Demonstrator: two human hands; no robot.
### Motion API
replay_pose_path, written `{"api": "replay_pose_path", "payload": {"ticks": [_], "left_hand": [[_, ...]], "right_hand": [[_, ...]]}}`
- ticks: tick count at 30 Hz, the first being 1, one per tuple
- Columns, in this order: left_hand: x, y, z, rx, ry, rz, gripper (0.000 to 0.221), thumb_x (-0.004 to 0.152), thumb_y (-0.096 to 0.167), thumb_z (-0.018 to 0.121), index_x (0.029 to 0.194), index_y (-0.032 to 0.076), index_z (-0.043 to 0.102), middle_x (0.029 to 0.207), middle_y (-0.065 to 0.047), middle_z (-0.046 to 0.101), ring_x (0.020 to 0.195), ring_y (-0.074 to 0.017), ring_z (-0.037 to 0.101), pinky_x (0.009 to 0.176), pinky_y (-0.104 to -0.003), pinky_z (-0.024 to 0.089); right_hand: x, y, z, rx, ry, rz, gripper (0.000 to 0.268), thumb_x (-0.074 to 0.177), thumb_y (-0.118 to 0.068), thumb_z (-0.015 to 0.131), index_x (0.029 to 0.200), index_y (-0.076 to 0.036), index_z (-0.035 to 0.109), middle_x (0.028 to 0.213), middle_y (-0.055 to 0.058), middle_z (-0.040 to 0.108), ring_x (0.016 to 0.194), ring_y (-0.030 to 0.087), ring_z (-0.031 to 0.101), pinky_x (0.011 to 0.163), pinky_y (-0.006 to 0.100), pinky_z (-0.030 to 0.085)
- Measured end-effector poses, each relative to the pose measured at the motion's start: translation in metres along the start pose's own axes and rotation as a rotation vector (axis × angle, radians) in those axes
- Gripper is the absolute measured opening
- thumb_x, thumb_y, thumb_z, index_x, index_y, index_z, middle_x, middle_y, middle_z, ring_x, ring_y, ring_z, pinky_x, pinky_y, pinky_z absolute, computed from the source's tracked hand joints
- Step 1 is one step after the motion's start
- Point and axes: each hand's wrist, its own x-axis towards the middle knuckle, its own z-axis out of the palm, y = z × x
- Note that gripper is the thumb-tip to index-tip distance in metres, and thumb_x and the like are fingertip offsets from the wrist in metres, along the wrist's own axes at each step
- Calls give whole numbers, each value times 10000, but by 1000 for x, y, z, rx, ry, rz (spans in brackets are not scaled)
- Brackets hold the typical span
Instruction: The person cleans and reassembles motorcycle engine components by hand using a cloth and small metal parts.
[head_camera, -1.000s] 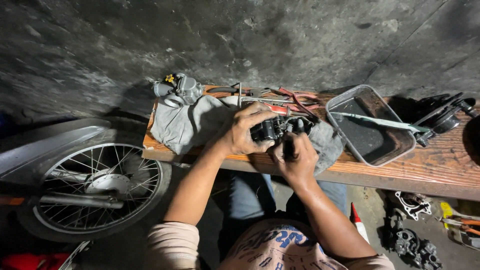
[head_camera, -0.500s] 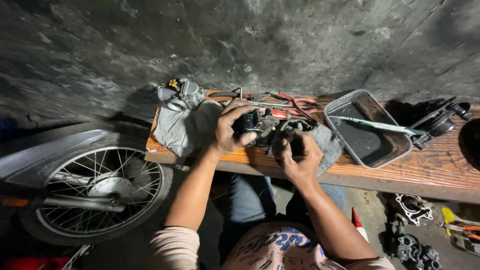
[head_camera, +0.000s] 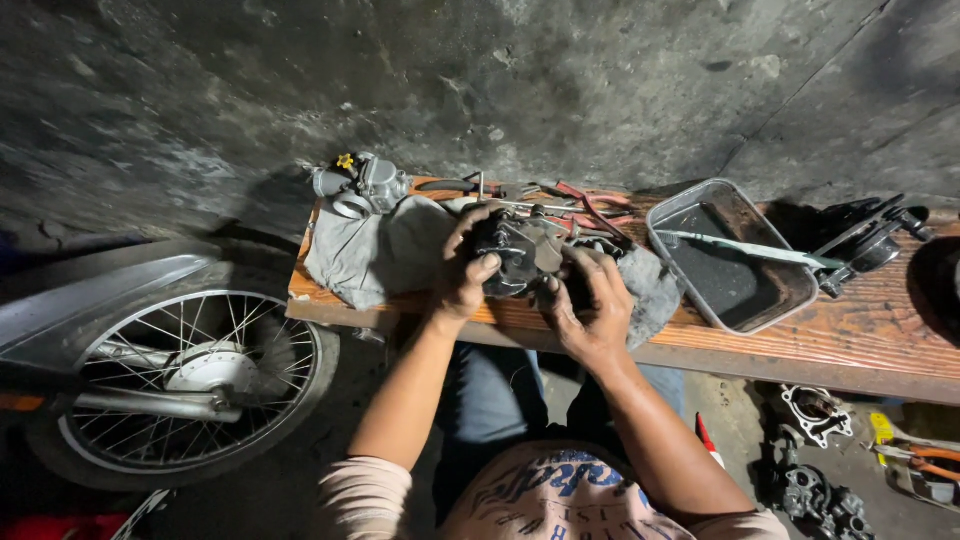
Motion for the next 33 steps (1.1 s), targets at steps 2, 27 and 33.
{"api": "replay_pose_path", "payload": {"ticks": [2, 27, 33], "left_hand": [[-13, -38, -24, 56, 49, -34, 511, 850, 255, 762, 1259, -14, 616, 1204, -190, 654, 1026, -238, 618, 962, -406, 537], [-21, -59, 1, -322, 804, -536, 365, 833, 533, 726, 984, 200, 733, 931, -54, 729, 787, -175, 668, 605, -254, 589], [-18, -55, -4, -203, 819, -513, 468, 859, 616, 691, 1060, 196, 740, 1008, -49, 712, 912, -167, 672, 755, -282, 615]], "right_hand": [[-2, 1, -2, -6, 5, -5, 295, 939, -117, 702, 1204, 12, 719, 966, 182, 689, 774, 367, 715, 675, 427, 563], [-2, -3, -3, 129, -101, -38, 472, 896, -255, 753, 1261, 34, 678, 915, 210, 696, 761, 392, 718, 668, 456, 561], [-2, -4, -4, 159, -128, -14, 478, 875, -246, 772, 1244, 45, 687, 873, 161, 727, 743, 340, 740, 675, 424, 576]]}}
